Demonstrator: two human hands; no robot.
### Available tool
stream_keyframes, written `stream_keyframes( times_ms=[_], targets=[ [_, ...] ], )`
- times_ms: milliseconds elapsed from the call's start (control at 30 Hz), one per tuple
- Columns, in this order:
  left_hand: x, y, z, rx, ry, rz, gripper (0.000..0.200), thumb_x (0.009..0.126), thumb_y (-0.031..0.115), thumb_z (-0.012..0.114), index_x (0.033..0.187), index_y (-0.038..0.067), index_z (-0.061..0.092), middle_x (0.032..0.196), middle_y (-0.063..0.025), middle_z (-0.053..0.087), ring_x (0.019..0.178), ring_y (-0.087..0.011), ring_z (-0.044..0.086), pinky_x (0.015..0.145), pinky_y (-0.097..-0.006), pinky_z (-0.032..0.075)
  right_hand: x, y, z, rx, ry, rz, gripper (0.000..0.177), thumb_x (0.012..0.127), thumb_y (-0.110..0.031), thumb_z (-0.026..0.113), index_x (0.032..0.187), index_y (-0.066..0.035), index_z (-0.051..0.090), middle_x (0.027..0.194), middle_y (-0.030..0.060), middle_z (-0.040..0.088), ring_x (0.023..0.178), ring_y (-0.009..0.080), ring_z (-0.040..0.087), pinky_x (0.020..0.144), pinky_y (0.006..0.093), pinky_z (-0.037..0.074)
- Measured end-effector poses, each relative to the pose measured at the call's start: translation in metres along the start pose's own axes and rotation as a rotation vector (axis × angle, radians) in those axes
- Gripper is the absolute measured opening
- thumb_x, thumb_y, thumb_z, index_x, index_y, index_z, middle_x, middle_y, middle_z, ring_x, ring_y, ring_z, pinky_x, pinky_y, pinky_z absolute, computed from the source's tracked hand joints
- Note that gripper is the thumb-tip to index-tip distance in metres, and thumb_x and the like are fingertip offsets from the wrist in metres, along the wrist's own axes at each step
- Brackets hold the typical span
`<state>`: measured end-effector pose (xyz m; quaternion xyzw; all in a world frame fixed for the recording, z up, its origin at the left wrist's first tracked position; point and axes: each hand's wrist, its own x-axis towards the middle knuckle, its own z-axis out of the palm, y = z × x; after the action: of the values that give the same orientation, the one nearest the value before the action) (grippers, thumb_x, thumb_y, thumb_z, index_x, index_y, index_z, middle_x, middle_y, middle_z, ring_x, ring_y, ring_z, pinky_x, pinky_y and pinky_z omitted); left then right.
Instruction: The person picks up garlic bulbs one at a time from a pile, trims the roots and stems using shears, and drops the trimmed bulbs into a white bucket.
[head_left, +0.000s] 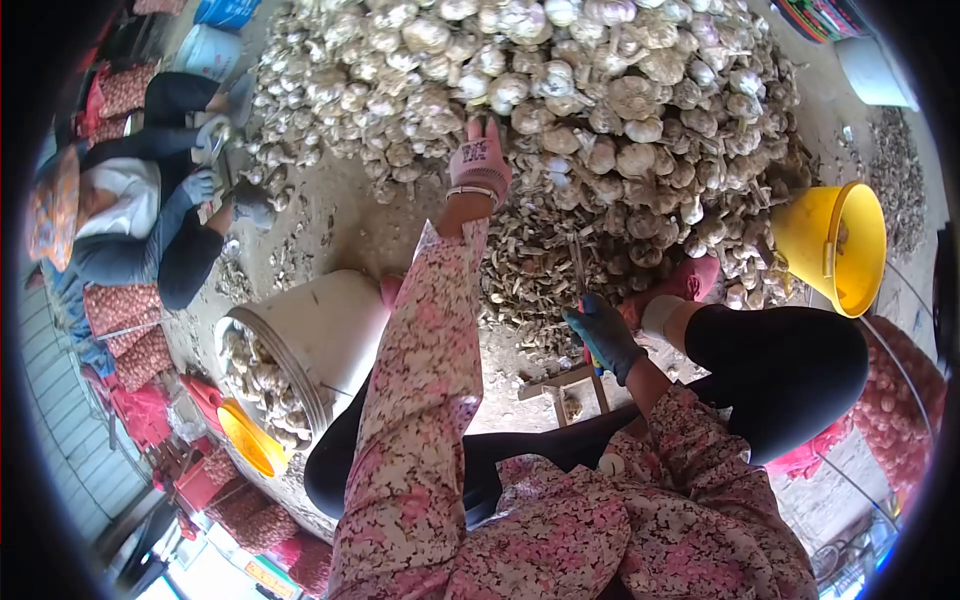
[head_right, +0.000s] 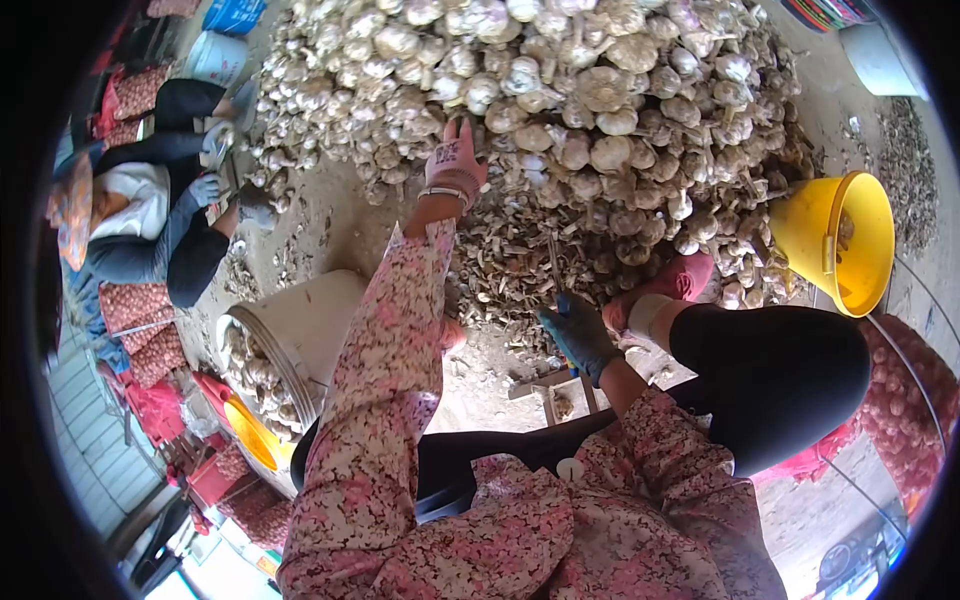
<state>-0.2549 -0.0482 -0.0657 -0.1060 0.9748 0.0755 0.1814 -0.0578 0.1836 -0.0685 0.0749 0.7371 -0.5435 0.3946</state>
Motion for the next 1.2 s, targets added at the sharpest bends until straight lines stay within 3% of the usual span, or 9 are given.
stream_keyframes(
  times_ms=[200,267,333,433,533,600,667,833,1200],
  targets=[
    [0.008,-0.015,0.021,-0.155,0.178,0.037,0.054,0.076,0.010,0.065,0.126,0.009,0.046,0.125,-0.0165,0.051,0.101,-0.0330,0.061,0.081,-0.0420,0.051,-0.014,-0.040,-0.022,-0.090,0.056,-0.076,0.038,0.080,-0.034,0.068,0.099,-0.006,0.051,0.084,0.0127,0.061,0.081,0.0291,0.062,0.071,0.0387,0.047],
    [-0.020,-0.022,0.020,-1.425,-0.031,-0.116,0.047,0.075,0.009,0.069,0.118,0.004,0.051,0.106,-0.0142,0.061,0.086,-0.0255,0.065,0.071,-0.0343,0.054,-0.014,-0.046,-0.024,-0.143,0.138,-0.218,0.040,0.079,-0.031,0.069,0.105,-0.008,0.051,0.085,0.0139,0.061,0.083,0.0330,0.062,0.071,0.0401,0.048],
    [-0.079,-0.013,0.000,-1.796,-0.052,-0.235,0.044,0.076,0.009,0.071,0.115,0.002,0.054,0.088,-0.0098,0.065,0.074,-0.0194,0.064,0.063,-0.0269,0.052,-0.016,-0.049,-0.024,-0.202,0.172,-0.281,0.042,0.078,-0.028,0.068,0.111,-0.007,0.051,0.088,0.0148,0.061,0.084,0.0352,0.061,0.072,0.0415,0.049],
    [-0.148,-0.018,0.013,-1.980,-0.097,-0.069,0.036,0.080,0.004,0.063,0.114,0.006,0.051,0.103,-0.0100,0.062,0.088,-0.0202,0.060,0.070,-0.0310,0.049,-0.014,-0.036,-0.020,-0.509,0.384,-0.660,0.057,0.078,-0.028,0.066,0.123,0.000,0.046,0.092,0.0143,0.062,0.086,0.0326,0.061,0.076,0.0425,0.048],
    [-0.202,-0.007,0.022,-2.091,-0.077,0.002,0.054,0.079,-0.001,0.067,0.128,0.001,0.044,0.113,-0.0123,0.061,0.095,-0.0231,0.064,0.078,-0.0337,0.056,-0.039,-0.055,-0.023,-0.680,0.375,-0.592,0.064,0.077,-0.032,0.067,0.126,0.001,0.044,0.094,0.0134,0.062,0.086,0.0303,0.061,0.077,0.0419,0.047],
    [-0.218,-0.013,0.045,-2.066,-0.085,0.003,0.056,0.079,-0.005,0.066,0.129,0.001,0.042,0.116,-0.0122,0.059,0.100,-0.0219,0.062,0.082,-0.0345,0.055,-0.054,-0.056,-0.026,-0.794,0.324,-0.527,0.066,0.074,-0.036,0.067,0.125,0.000,0.046,0.095,0.0136,0.062,0.087,0.0292,0.061,0.076,0.0416,0.046],
    [-0.217,-0.034,0.088,-1.682,0.084,-0.008,0.055,0.079,-0.003,0.067,0.129,0.003,0.045,0.112,-0.0123,0.062,0.100,-0.0231,0.062,0.085,-0.0358,0.053,-0.066,-0.055,-0.026,-0.925,0.218,-0.495,0.070,0.074,-0.039,0.067,0.130,-0.003,0.044,0.096,0.0190,0.060,0.087,0.0340,0.060,0.077,0.0436,0.047],
    [-0.253,-0.021,0.043,-0.904,0.090,-0.040,0.072,0.062,0.017,0.082,0.123,0.001,0.046,0.108,-0.0151,0.064,0.101,-0.0243,0.063,0.085,-0.0336,0.049,-0.092,-0.056,-0.029,-1.003,0.109,-0.468,0.070,0.072,-0.040,0.068,0.127,-0.003,0.046,0.096,0.0173,0.061,0.088,0.0331,0.060,0.078,0.0437,0.046],
    [-0.273,-0.005,0.040,-0.560,-0.020,-0.065,0.073,0.062,0.033,0.082,0.117,0.000,0.048,0.103,-0.0185,0.064,0.097,-0.0327,0.063,0.084,-0.0386,0.050,-0.080,-0.028,-0.021,-1.020,-0.016,-0.446,0.066,0.076,-0.039,0.067,0.127,-0.005,0.044,0.092,0.0209,0.061,0.085,0.0369,0.060,0.076,0.0463,0.046]
  ],
)
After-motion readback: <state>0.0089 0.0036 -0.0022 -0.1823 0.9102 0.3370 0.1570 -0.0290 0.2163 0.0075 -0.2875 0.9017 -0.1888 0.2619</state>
